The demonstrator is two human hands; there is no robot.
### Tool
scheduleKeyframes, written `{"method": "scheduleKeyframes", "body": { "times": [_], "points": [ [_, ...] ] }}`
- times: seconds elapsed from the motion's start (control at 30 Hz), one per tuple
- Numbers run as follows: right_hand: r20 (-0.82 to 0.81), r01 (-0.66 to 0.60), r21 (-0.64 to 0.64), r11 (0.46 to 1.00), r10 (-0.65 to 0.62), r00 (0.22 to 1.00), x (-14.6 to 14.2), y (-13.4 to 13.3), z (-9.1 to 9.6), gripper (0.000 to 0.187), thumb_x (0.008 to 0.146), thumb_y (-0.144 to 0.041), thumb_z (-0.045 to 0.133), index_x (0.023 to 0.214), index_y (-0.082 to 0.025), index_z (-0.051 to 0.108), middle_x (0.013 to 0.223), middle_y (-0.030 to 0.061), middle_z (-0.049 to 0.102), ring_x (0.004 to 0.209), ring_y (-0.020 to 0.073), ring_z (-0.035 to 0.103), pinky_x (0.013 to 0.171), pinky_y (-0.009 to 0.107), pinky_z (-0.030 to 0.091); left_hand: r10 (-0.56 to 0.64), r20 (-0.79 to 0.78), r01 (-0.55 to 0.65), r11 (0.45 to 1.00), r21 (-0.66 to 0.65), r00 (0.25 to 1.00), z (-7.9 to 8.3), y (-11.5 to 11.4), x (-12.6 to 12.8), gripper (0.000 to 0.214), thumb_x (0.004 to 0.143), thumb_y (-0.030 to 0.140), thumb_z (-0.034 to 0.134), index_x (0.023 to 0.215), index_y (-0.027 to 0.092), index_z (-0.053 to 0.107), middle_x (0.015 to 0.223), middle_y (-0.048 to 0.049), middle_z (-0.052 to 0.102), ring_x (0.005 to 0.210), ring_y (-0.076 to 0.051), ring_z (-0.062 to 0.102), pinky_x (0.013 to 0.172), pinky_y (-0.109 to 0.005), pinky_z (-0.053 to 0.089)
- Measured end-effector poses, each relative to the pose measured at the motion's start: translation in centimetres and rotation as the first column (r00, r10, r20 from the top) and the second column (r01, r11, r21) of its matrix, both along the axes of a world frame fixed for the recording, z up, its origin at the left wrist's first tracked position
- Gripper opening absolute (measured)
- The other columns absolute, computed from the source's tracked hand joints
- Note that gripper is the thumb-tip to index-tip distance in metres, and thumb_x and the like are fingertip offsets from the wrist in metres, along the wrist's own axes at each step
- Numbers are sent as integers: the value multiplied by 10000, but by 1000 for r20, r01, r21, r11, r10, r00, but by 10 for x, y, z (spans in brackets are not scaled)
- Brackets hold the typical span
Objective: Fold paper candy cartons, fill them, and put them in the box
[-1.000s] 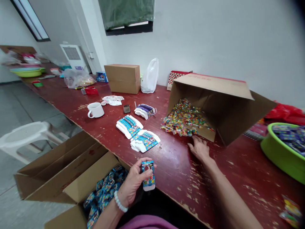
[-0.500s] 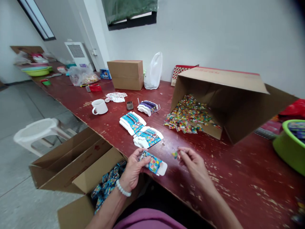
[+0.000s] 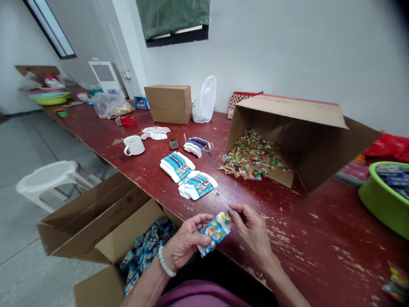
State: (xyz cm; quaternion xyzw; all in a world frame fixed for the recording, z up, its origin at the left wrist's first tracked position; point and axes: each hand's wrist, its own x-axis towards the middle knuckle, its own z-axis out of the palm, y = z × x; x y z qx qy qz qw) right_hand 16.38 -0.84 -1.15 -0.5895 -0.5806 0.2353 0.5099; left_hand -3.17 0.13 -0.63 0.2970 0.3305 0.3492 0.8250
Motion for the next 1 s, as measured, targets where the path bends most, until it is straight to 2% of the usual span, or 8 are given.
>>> {"method": "scheduleKeyframes", "body": {
  "times": [0.13,0.37,0.5,0.6,0.67,0.83,0.9,1.0],
  "points": [
    [297,-107,196,975,45,954,-1,-4,12,177,937,-238,503,876,-208,666,728,37,622,649,176,595,615,286,463,-33,-43,35,998,47,999,0,-2,4,552,553,73,835,1075,118,660,1031,-102,678,885,-177,621,769,-255,484],
    [442,-325,64,944,265,857,-7,-7,19,194,947,-184,464,910,-211,652,790,50,639,699,178,617,638,276,476,-102,-38,107,982,154,994,-3,-9,8,442,651,127,794,1032,184,577,945,-45,653,797,-152,633,690,-236,483],
    [312,-349,-12,937,335,889,-13,-7,21,160,936,-232,511,1041,-230,631,881,48,691,788,190,649,713,290,503,-194,-31,197,971,134,980,0,-11,9,429,747,207,723,1115,223,504,918,-34,637,661,-161,673,564,-224,480],
    [184,-205,14,979,199,963,-12,-6,21,186,930,-285,532,1091,-220,601,959,66,692,863,208,649,758,319,512,-186,-11,186,971,149,982,3,-9,9,436,774,251,694,1158,212,490,914,-41,626,630,-167,680,528,-217,479],
    [189,-172,61,983,158,969,-9,-6,19,151,927,-286,542,1028,-221,632,973,75,677,909,224,626,796,351,502,-156,-5,155,976,154,988,3,-8,9,425,777,245,685,1158,205,501,900,-28,610,601,-142,662,526,-211,480],
    [233,-314,49,948,295,927,-10,-11,13,140,907,-260,576,937,-273,712,1087,72,609,1035,240,575,899,399,471,-67,-21,69,987,147,998,2,-8,12,372,774,199,677,1121,205,543,810,11,584,511,-85,582,486,-189,453],
    [158,-332,20,943,325,933,-12,-13,11,144,905,-283,580,987,-276,699,1162,71,574,1100,238,560,943,397,463,-17,-12,18,995,102,1000,2,-7,14,330,813,278,664,1115,197,560,778,4,601,501,-96,579,476,-201,459],
    [60,-212,22,977,210,976,-16,-13,8,273,861,-301,632,1131,-265,616,1246,84,535,1064,235,571,912,392,486,56,25,-54,995,-83,998,4,-3,17,379,868,457,578,1083,146,597,749,-41,649,493,-139,607,460,-248,491]
  ]
}}
